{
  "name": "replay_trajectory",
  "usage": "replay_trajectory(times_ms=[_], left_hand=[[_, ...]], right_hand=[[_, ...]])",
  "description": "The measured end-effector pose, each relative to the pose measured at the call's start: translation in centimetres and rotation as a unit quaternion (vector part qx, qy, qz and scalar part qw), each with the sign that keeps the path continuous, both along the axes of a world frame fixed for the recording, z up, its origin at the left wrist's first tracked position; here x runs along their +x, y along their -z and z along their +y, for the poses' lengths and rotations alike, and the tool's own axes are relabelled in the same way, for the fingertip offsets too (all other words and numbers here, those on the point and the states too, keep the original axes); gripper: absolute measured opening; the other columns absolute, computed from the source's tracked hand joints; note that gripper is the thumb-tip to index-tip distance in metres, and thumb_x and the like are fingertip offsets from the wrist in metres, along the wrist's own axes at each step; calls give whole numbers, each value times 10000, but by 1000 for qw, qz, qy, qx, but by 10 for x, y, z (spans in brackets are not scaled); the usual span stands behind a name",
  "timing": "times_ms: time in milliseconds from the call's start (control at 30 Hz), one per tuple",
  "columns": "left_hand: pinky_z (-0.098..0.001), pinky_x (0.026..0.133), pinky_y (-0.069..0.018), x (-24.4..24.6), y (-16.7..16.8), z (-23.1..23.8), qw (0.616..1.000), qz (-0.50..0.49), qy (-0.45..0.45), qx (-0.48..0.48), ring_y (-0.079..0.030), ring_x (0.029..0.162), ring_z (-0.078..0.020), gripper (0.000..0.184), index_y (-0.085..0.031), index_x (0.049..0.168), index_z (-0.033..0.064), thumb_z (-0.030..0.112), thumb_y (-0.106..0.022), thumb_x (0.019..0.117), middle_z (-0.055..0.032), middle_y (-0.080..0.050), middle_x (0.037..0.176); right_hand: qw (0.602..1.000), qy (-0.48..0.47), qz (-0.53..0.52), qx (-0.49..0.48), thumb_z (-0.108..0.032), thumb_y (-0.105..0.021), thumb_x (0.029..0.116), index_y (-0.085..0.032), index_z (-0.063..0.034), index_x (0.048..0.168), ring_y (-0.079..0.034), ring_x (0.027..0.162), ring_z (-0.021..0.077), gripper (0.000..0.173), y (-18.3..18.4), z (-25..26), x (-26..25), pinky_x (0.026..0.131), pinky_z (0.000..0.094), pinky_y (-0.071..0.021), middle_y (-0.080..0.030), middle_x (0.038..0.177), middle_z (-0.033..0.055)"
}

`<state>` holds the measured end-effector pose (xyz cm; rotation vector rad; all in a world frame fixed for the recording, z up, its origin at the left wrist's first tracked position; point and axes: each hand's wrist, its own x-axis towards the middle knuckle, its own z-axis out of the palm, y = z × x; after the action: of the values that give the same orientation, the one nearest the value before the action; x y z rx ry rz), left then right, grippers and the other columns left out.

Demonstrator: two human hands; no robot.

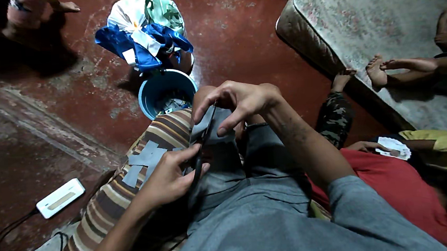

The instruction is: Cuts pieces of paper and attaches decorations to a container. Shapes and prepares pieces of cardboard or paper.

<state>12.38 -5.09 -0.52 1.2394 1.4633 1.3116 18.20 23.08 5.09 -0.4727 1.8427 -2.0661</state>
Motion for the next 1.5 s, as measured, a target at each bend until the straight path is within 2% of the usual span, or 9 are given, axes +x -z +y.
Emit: replay_trajectory(times_ms=[467, 567, 733, 1000, 1133, 1267, 1333, 1400, 1500], left_hand=[[-307, 893, -614, 3, -1, 2, 1000, -20, -2, 14, -717, 1005, -108, 326, -663, 1256, 10, 210, -665, 998, -41, -744, 1116], [-273, 884, -612, 4, -4, 4, 999, -17, -5, 29, -711, 989, -79, 377, -638, 1317, -8, 185, -672, 995, -46, -740, 1127], [-221, 737, -595, 3, -5, 5, 1000, -2, -18, 17, -676, 815, -18, 257, -694, 1141, 31, 240, -677, 991, 7, -725, 945], [-280, 857, -618, 2, -2, 1, 1000, -25, -1, -2, -713, 968, -70, 330, -681, 1232, 39, 251, -691, 980, -14, -746, 1084], [-356, 956, -609, 0, 0, -2, 997, -79, 13, 2, -712, 1081, -179, 518, -546, 1419, -31, 196, -691, 976, -84, -722, 1203], [-379, 973, -603, -1, -2, -2, 991, -132, 35, 3, -709, 1116, -249, 592, -442, 1495, -48, 157, -667, 988, -122, -712, 1243], [-378, 975, -602, -1, -2, -2, 989, -138, 42, 7, -705, 1119, -247, 582, -453, 1484, -53, 154, -670, 985, -121, -710, 1237], [-380, 977, -601, 0, -1, -2, 989, -138, 45, 7, -702, 1123, -247, 556, -479, 1464, -49, 155, -674, 984, -122, -709, 1236], [-381, 986, -597, 2, -1, -2, 990, -135, 46, 3, -700, 1131, -248, 549, -485, 1453, -62, 138, -676, 980, -125, -705, 1246]], right_hand=[[1000, 2, -1, 1, 77, -766, 767, -666, 97, 1210, -712, 980, 147, 455, 3, -8, 3, 872, 276, -599, -725, 1149, 149], [999, -7, -32, -19, 103, -744, 766, -667, 92, 1211, -713, 974, 154, 451, 6, -12, 3, 867, 287, -601, -727, 1129, 149], [999, -5, -26, -29, 123, -731, 773, -665, 103, 1188, -716, 965, 154, 420, 8, -16, 5, 873, 294, -603, -730, 1112, 150], [999, -9, -25, -26, 62, -749, 785, -658, 93, 1202, -712, 979, 159, 428, 12, -13, 7, 882, 309, -605, -721, 1135, 141], [1000, -1, -11, 4, -81, -804, 789, -573, 79, 1322, -670, 1107, 196, 602, 8, -8, 7, 951, 341, -583, -649, 1286, 154], [1000, 11, 15, 19, -120, -810, 771, -424, 29, 1481, -673, 1035, 205, 822, -2, -7, 4, 814, 338, -622, -590, 1314, 178], [1000, 8, 11, 0, -92, -804, 778, -462, 25, 1447, -681, 1033, 206, 760, -3, -6, 4, 823, 344, -625, -601, 1302, 170], [1000, 5, 23, -19, -86, -790, 790, -575, 62, 1293, -667, 1066, 204, 567, 1, -5, 3, 896, 351, -596, -636, 1253, 152], [999, -4, 22, -31, -113, -792, 818, -655, 53, 1129, -692, 1004, 155, 378, 2, -3, 2, 873, 315, -594, -709, 1121, 111]])
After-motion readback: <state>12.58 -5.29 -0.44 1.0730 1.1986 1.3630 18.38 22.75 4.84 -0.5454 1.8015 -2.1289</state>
